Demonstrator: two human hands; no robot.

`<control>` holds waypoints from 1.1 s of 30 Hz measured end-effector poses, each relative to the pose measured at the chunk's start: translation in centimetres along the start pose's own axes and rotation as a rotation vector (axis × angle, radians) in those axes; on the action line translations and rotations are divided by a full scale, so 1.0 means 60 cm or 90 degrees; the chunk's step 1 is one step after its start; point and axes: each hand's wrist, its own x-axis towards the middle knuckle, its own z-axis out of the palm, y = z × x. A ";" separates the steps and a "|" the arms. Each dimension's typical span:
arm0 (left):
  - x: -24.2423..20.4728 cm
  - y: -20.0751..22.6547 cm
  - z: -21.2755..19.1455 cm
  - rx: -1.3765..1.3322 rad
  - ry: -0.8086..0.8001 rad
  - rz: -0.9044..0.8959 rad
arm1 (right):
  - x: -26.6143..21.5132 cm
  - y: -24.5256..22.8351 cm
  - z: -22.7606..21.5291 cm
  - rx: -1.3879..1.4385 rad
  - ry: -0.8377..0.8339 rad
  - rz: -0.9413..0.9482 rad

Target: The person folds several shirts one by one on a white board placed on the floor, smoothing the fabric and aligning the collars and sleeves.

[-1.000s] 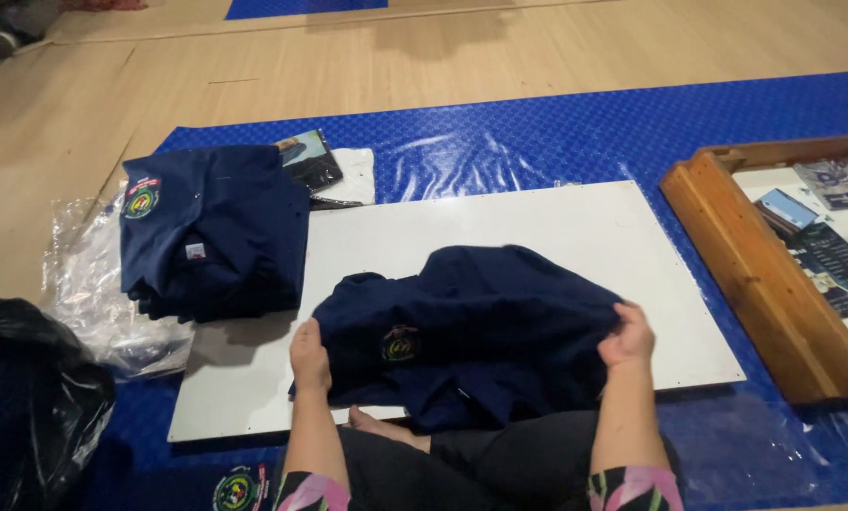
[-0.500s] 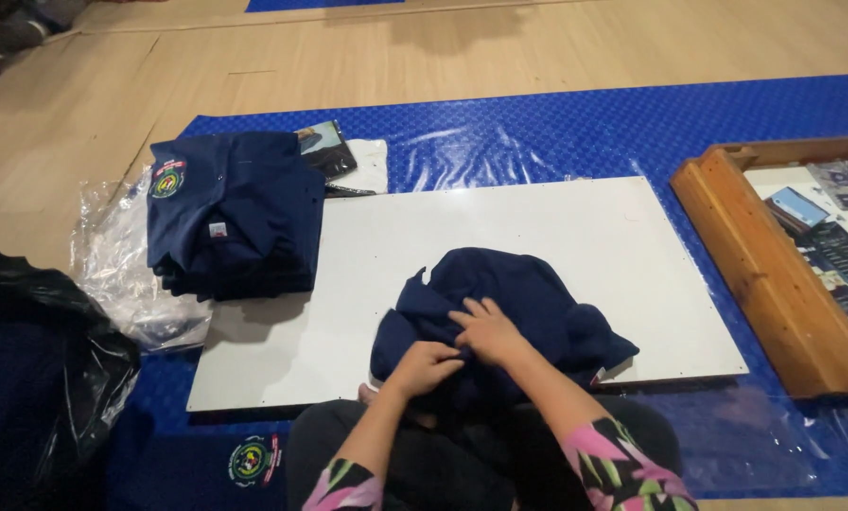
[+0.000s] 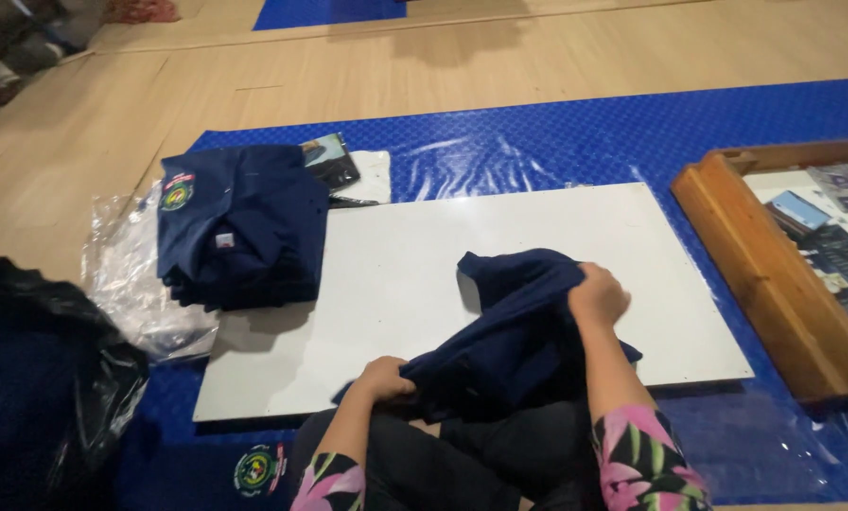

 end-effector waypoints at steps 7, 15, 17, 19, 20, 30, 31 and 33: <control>-0.012 0.106 0.016 -0.138 -0.019 -0.025 | -0.052 0.103 0.017 0.502 0.054 0.454; 0.017 0.158 0.117 -0.055 -0.072 -0.034 | -0.059 0.122 0.056 0.405 0.118 0.395; 0.108 0.099 0.167 -0.110 -0.036 -0.080 | -0.047 0.128 0.067 0.391 0.126 0.376; 0.183 0.052 0.157 -0.160 0.008 -0.132 | -0.025 0.116 0.084 0.387 0.129 0.356; 0.214 0.042 0.126 -0.172 0.054 -0.156 | -0.005 0.107 0.089 0.378 0.134 0.335; 0.139 0.242 -0.340 0.055 0.977 0.153 | 0.299 0.007 0.101 0.323 0.170 0.126; 0.124 0.244 -0.349 0.057 0.981 0.148 | 0.310 0.014 0.107 0.325 0.167 0.121; 0.094 0.247 -0.362 0.310 1.156 0.230 | 0.322 0.034 0.120 0.304 0.171 0.074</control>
